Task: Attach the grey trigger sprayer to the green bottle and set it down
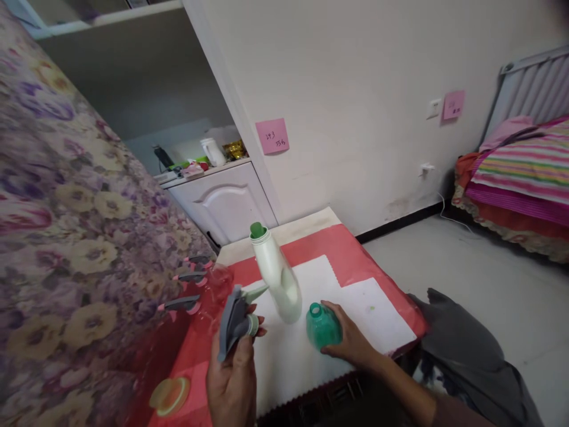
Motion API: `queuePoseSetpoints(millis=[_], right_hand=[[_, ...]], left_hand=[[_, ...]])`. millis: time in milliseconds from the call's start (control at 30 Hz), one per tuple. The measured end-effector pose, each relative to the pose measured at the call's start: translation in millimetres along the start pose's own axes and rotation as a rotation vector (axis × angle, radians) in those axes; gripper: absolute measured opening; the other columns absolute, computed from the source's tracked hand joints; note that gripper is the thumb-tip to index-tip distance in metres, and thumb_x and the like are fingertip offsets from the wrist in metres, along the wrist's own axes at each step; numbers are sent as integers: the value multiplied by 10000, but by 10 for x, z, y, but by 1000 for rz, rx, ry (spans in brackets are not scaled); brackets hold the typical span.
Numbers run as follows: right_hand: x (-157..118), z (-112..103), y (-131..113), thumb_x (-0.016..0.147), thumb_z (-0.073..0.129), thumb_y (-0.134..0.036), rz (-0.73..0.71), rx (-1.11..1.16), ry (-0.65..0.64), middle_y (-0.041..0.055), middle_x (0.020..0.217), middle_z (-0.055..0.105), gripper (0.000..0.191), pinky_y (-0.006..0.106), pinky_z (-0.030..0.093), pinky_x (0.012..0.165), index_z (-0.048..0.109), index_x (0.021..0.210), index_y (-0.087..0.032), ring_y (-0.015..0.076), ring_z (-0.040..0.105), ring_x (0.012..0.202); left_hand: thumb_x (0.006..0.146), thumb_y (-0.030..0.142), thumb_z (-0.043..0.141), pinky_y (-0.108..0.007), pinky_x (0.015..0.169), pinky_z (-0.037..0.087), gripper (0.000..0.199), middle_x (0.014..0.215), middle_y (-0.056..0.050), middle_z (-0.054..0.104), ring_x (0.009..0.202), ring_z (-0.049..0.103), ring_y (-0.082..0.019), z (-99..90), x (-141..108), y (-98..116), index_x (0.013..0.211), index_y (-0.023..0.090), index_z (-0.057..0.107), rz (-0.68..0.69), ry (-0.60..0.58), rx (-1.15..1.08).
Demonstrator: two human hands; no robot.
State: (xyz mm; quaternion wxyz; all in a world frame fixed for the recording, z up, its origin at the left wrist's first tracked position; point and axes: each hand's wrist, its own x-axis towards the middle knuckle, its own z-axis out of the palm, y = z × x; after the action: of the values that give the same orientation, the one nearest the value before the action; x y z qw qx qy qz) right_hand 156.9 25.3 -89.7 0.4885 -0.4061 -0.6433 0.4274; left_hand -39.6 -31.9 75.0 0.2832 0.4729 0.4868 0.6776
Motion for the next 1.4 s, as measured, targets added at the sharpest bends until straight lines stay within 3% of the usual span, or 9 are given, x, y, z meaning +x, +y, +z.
queuePoseSetpoints(millis=[133, 367, 567, 867, 1000, 1400], right_hand=[[2, 8, 17, 560, 843, -320, -5, 5, 5, 117, 1389, 456, 964, 503, 328, 1094, 365, 1394, -251, 334, 427, 1298], [3, 22, 21, 557, 831, -253, 4, -7, 5, 122, 1389, 453, 966, 492, 326, 1099, 357, 1398, -239, 328, 426, 1298], [6, 21, 19, 559, 824, -217, -2, 6, 9, 110, 1391, 455, 954, 480, 334, 1101, 364, 1393, -262, 317, 428, 1299], [19, 39, -8, 521, 814, -180, 3, -7, 19, 104, 1355, 475, 963, 474, 353, 1085, 374, 1376, -248, 316, 449, 1276], [28, 37, -47, 521, 800, -159, 27, -10, 23, 105, 1344, 478, 948, 464, 368, 1072, 382, 1369, -240, 311, 465, 1257], [28, 58, 21, 528, 829, -189, -23, 4, 8, 111, 1340, 469, 968, 474, 366, 1073, 368, 1378, -233, 310, 457, 1263]], left_hand=[[786, 322, 708, -216, 789, 551, 420, 1091, -29, 679, 855, 648, -128, 249, -70, 154, 1182, 232, 602, -53, -10, -278], [788, 327, 711, -210, 790, 546, 453, 1044, -39, 710, 854, 661, -129, 496, -97, 37, 1218, 246, 596, -93, -74, -295], [843, 374, 636, -293, 857, 521, 438, 1203, -72, 664, 944, 653, -178, 499, -53, -145, 1257, 245, 570, -101, -128, -108], [824, 390, 653, -349, 924, 475, 339, 1104, -63, 691, 1026, 627, -223, 610, -35, -556, 1111, 218, 605, -122, -280, 151], [848, 389, 620, -353, 878, 489, 298, 1051, -64, 691, 985, 629, -232, 632, -78, -697, 1082, 205, 600, -115, -355, 201], [818, 379, 649, -328, 822, 499, 251, 945, -37, 691, 907, 632, -216, 650, -107, -776, 998, 208, 617, -79, -305, 268]])
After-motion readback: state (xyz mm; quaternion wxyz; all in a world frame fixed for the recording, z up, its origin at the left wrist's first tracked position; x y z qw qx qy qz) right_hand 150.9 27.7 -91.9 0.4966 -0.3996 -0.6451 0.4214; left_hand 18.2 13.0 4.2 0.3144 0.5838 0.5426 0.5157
